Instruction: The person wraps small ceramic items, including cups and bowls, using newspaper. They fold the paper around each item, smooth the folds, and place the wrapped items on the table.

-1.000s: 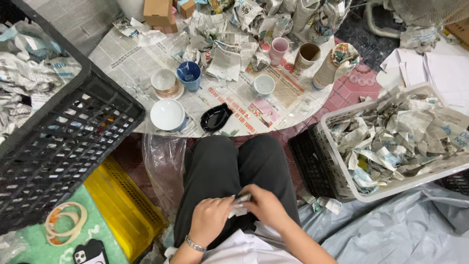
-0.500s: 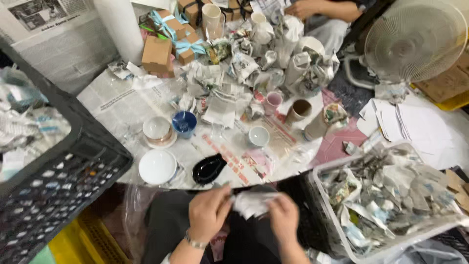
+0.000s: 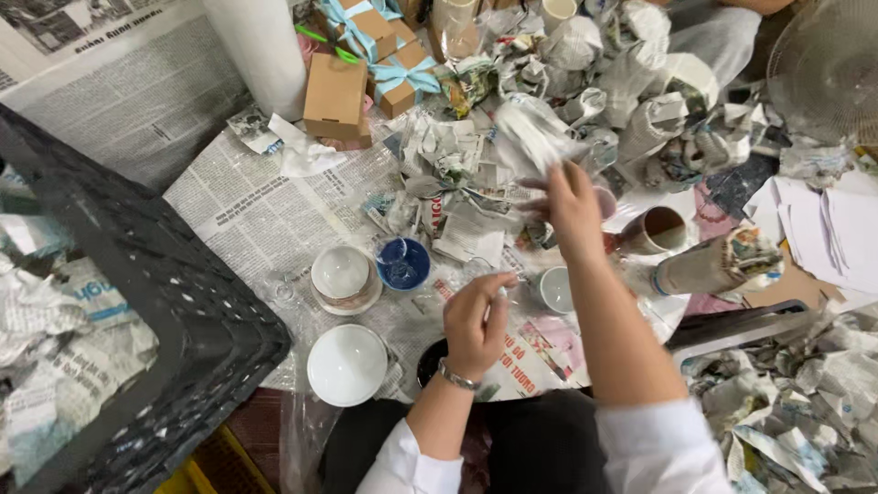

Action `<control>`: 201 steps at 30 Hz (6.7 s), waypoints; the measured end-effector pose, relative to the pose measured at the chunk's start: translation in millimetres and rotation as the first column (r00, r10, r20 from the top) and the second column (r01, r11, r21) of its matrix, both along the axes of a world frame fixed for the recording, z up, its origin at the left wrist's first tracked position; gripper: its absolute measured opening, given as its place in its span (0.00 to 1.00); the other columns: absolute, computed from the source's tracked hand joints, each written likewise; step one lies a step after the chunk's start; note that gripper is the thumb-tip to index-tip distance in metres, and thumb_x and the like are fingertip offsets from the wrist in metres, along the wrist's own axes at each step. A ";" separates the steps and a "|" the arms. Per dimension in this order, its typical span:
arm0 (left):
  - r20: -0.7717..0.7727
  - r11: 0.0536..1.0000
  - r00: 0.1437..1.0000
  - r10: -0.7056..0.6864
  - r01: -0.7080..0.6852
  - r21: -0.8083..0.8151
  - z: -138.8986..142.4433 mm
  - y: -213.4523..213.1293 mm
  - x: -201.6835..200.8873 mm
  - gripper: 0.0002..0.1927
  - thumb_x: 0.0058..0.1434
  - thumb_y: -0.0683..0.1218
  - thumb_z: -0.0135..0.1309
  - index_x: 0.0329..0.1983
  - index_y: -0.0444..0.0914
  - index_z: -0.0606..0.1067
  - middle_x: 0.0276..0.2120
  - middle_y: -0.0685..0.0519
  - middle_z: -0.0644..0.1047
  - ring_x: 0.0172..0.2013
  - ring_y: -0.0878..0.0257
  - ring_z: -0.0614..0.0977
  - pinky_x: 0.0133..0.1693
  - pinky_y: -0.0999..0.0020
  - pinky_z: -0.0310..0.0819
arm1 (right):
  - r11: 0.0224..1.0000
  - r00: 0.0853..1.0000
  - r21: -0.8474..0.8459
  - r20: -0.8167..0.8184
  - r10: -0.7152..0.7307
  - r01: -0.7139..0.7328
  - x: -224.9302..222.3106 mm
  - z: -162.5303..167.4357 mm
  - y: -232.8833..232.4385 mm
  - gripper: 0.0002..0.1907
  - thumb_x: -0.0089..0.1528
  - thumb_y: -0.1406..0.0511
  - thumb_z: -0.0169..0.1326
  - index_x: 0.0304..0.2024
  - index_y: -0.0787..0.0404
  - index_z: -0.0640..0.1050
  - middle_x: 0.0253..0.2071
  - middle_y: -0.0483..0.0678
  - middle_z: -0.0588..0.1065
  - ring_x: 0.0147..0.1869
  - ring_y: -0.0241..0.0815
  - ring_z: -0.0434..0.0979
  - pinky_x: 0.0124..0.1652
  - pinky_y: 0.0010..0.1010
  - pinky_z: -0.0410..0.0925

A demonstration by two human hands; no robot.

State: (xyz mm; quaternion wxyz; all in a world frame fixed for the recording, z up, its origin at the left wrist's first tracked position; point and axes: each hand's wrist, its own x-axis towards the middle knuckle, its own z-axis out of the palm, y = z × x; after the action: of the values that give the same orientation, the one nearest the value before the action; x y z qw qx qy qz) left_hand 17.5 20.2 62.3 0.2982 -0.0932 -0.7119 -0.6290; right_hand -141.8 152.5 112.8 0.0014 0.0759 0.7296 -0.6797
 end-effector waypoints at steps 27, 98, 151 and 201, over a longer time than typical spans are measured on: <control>0.101 0.993 0.993 -0.064 0.073 -0.093 6.5 -15.5 -30.5 0.09 0.70 0.42 0.52 0.51 0.36 0.78 0.44 0.47 0.82 0.43 0.55 0.84 0.45 0.61 0.78 | 0.940 0.892 0.012 -0.320 -0.320 0.342 -106.3 -36.7 -34.9 0.29 0.56 0.71 0.65 0.57 0.58 0.68 0.55 0.52 0.76 0.57 0.44 0.80 0.56 0.34 0.73; 0.218 0.008 0.783 -0.583 -0.263 0.965 -98.5 -6.3 -35.6 0.37 0.70 0.68 0.37 0.69 0.37 0.65 0.58 0.46 0.74 0.55 0.53 0.76 0.59 0.55 0.70 | 0.601 0.676 0.708 -0.238 0.697 -0.370 106.3 -11.7 20.0 0.31 0.44 0.73 0.63 0.53 0.58 0.78 0.55 0.51 0.79 0.55 0.55 0.80 0.49 0.39 0.72; 0.542 0.772 0.794 -0.274 -0.155 0.617 -74.7 27.3 -44.8 0.11 0.74 0.45 0.51 0.49 0.32 0.77 0.40 0.59 0.77 0.39 0.73 0.74 0.42 0.76 0.68 | 0.128 0.804 -0.839 0.447 -0.392 0.529 86.8 -88.9 119.6 0.07 0.69 0.63 0.49 0.39 0.59 0.76 0.31 0.44 0.74 0.29 0.36 0.71 0.27 0.25 0.63; 0.267 0.756 0.808 -0.525 0.298 0.584 -141.3 24.1 7.7 0.06 0.75 0.39 0.56 0.50 0.30 0.77 0.42 0.50 0.77 0.43 0.61 0.77 0.50 0.66 0.71 | 0.953 0.885 -0.280 -0.407 -0.225 0.114 105.7 -63.7 117.1 0.11 0.73 0.67 0.56 0.55 0.67 0.77 0.48 0.51 0.79 0.49 0.41 0.77 0.50 0.29 0.69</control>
State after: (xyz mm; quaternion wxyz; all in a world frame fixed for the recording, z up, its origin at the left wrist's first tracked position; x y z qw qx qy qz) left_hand 25.2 44.3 -78.9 0.0043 -0.0322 -0.5237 -0.8513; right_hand -36.1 269.6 49.0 -0.2117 -0.0144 0.6111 -0.7626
